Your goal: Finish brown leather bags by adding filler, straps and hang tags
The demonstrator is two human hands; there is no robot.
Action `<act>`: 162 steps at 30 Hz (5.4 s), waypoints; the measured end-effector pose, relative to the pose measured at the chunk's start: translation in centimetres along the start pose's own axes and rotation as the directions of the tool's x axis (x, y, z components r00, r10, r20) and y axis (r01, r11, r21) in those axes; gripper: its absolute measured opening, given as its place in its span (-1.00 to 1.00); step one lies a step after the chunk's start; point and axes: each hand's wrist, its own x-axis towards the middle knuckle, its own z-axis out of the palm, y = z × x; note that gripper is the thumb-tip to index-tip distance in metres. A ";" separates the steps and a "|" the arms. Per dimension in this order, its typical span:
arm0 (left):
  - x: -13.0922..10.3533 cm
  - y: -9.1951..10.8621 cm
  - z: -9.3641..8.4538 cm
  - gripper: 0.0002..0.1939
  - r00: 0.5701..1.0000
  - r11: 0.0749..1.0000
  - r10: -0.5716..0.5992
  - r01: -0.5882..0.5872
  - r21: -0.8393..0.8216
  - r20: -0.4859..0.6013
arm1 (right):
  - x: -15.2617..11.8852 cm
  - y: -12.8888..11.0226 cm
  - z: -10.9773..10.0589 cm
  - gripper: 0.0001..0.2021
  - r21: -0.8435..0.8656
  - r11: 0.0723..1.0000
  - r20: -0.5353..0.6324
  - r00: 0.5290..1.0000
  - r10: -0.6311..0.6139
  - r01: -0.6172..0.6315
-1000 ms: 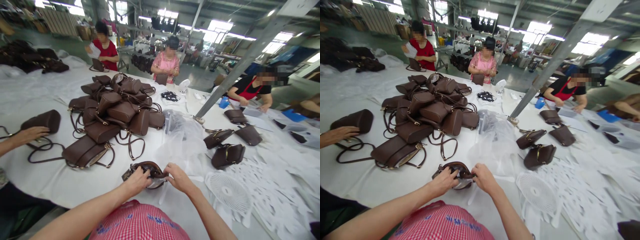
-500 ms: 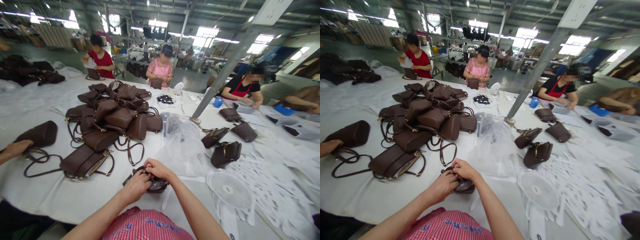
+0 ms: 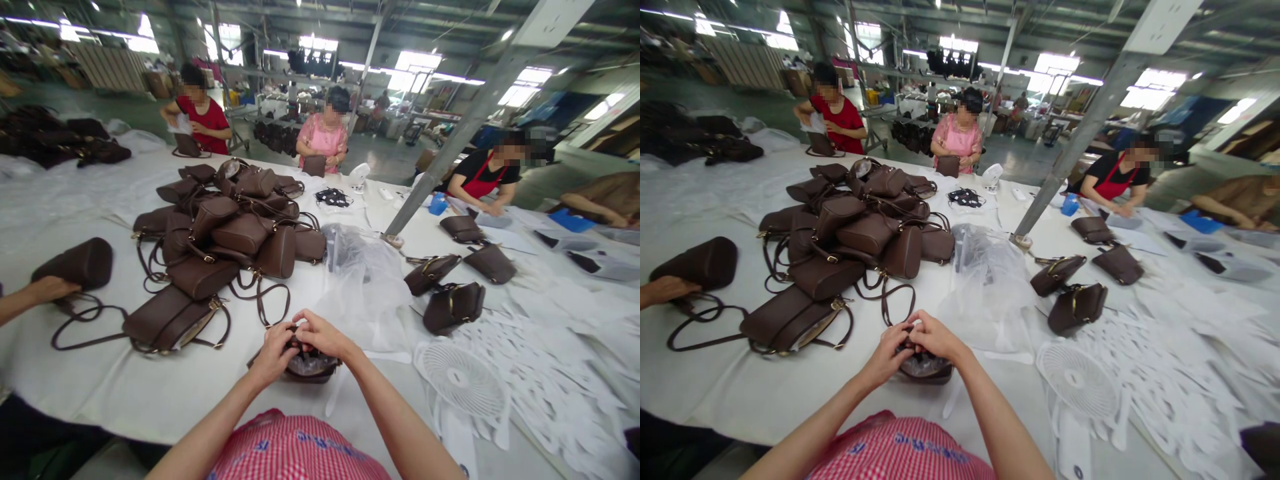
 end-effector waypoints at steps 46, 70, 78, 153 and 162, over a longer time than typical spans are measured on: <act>-0.2 9.2 1.6 -0.76 0.995 0.987 0.099 -0.101 0.124 0.022 | -9.2 10.1 0.7 -0.80 0.039 0.978 -0.457 0.874 -0.167 0.207; 3.8 4.8 0.2 -0.89 0.990 0.765 -0.142 0.115 0.634 -0.008 | -8.5 9.4 2.0 -0.89 -0.104 0.982 -0.569 0.800 -0.190 0.160; 2.8 4.3 1.1 -0.76 0.865 0.823 -0.406 0.486 0.293 -0.295 | -8.7 9.9 3.7 -0.82 0.061 0.985 -0.452 0.884 -0.115 0.159; -2.9 6.5 3.0 -0.79 0.992 0.925 0.061 -0.015 0.381 -0.109 | -8.3 13.3 3.8 -0.97 -0.467 0.870 -0.445 0.806 -0.389 0.162; -2.1 5.8 2.5 -0.74 0.991 0.956 -0.060 0.091 0.278 -0.120 | -11.3 13.7 1.4 -0.96 -0.503 0.864 -0.522 0.792 -0.318 0.015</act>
